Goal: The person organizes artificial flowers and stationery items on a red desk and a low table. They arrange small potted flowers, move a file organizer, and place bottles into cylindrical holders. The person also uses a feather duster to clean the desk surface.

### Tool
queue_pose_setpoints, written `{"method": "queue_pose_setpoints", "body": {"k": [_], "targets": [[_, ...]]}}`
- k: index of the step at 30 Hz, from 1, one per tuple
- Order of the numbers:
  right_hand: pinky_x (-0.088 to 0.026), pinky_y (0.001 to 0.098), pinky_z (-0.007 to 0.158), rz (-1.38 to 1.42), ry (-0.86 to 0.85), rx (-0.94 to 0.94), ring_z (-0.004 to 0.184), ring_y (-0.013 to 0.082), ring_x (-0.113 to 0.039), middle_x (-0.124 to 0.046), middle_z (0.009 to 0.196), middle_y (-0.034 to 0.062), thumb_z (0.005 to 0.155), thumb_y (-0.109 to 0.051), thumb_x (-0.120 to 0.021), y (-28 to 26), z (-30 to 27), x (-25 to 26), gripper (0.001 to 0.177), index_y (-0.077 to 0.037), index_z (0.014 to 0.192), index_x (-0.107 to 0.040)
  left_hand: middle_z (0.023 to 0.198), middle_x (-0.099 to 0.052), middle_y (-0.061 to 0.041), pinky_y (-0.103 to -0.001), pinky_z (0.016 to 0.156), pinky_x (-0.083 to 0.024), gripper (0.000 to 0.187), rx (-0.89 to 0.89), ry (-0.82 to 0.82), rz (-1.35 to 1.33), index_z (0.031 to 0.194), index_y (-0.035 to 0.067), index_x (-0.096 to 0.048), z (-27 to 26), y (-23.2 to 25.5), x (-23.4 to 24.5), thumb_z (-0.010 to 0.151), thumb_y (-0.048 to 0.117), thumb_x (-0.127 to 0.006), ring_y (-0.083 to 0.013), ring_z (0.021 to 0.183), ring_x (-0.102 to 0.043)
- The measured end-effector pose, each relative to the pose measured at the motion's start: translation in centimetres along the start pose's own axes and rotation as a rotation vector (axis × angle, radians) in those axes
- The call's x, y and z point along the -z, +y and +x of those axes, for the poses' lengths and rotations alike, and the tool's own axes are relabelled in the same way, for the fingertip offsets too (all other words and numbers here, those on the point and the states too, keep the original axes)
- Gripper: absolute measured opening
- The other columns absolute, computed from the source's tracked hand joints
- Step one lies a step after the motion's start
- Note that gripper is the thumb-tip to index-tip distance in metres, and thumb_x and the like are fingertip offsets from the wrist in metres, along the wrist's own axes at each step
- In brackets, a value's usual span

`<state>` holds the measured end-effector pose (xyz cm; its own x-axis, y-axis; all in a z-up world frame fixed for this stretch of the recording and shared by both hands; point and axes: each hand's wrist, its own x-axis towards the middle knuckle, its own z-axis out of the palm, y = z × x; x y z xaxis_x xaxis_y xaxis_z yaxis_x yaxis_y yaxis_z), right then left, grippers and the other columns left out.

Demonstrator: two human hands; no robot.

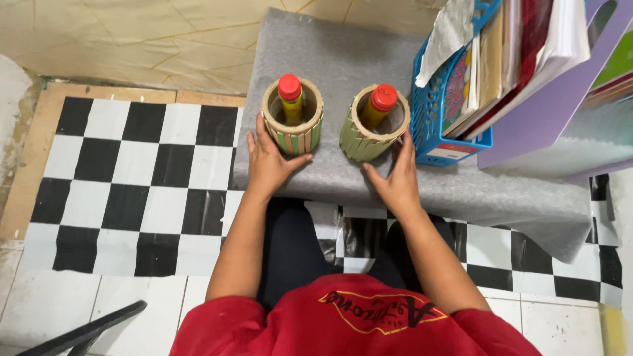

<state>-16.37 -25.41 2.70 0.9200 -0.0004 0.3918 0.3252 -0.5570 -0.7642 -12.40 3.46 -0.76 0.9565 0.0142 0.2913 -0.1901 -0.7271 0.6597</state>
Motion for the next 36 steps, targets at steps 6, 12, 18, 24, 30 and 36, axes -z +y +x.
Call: {"method": "queue_pose_setpoints", "body": {"k": [6,12,18,24,30,36], "targets": [[-0.059,0.0369,0.099,0.195,0.138,-0.023,0.115,0.0286,-0.069,-0.058,0.128,0.0187,0.093,-0.002,-0.071,0.4,-3.7,0.7,0.039,0.002,0.127,-0.052,0.161,-0.026,-0.032,-0.059,0.122,-0.018,0.154,-0.046,0.095,0.073,0.155,-0.006,0.002,0.0,0.7,0.4,0.057,0.058,-0.097,-0.0468,0.147,-0.035],[-0.053,0.0348,0.069,0.013,0.127,0.126,0.077,0.0269,-0.065,-0.064,0.088,0.0132,0.082,0.001,-0.075,1.4,-3.9,0.9,0.017,-0.002,0.088,-0.058,0.163,-0.029,-0.026,-0.052,0.120,-0.030,0.152,0.024,0.141,0.009,0.157,0.001,-0.003,-0.1,2.5,0.7,0.049,0.049,-0.099,-0.0471,0.144,-0.037],[-0.055,0.0353,0.075,0.068,-0.109,0.006,0.085,0.0278,-0.067,-0.063,0.094,0.0123,0.080,-0.003,-0.074,-0.2,-1.7,3.2,0.015,-0.004,0.090,-0.064,0.163,-0.026,-0.024,-0.049,0.121,-0.034,0.149,0.022,0.113,0.015,0.157,0.007,-0.007,1.3,3.5,1.9,0.049,0.048,-0.099,-0.0418,0.149,-0.033],[-0.055,0.0388,0.085,0.082,-0.397,-0.006,0.097,0.0321,-0.066,-0.063,0.105,0.0154,0.083,-0.007,-0.072,-2.7,0.4,5.4,0.023,-0.003,0.105,-0.065,0.166,-0.001,-0.024,-0.045,0.122,-0.028,0.155,0.305,-0.135,0.019,0.156,0.010,0.000,2.0,5.1,3.7,0.043,0.046,-0.100,-0.0419,0.152,-0.016],[-0.055,0.0377,0.088,0.076,-0.677,-0.101,0.100,0.0303,-0.069,-0.069,0.107,0.0139,0.087,-0.012,-0.069,-9.6,0.3,11.3,0.025,-0.005,0.111,-0.066,0.168,0.004,-0.022,-0.046,0.125,-0.022,0.153,0.581,-0.329,0.137,0.159,0.015,0.005,-2.3,10.3,12.5,0.052,0.046,-0.100,-0.0392,0.155,-0.011],[-0.056,0.0365,0.088,-0.085,-1.020,-0.330,0.099,0.0272,-0.070,-0.071,0.106,0.0097,0.092,-0.025,-0.069,-19.0,0.8,19.2,0.026,-0.009,0.112,-0.066,0.169,0.007,-0.017,-0.046,0.126,-0.022,0.144,0.753,-0.571,0.251,0.160,0.024,0.006,-10.9,18.3,23.6,0.062,0.053,-0.096,-0.0357,0.157,-0.007]]}}
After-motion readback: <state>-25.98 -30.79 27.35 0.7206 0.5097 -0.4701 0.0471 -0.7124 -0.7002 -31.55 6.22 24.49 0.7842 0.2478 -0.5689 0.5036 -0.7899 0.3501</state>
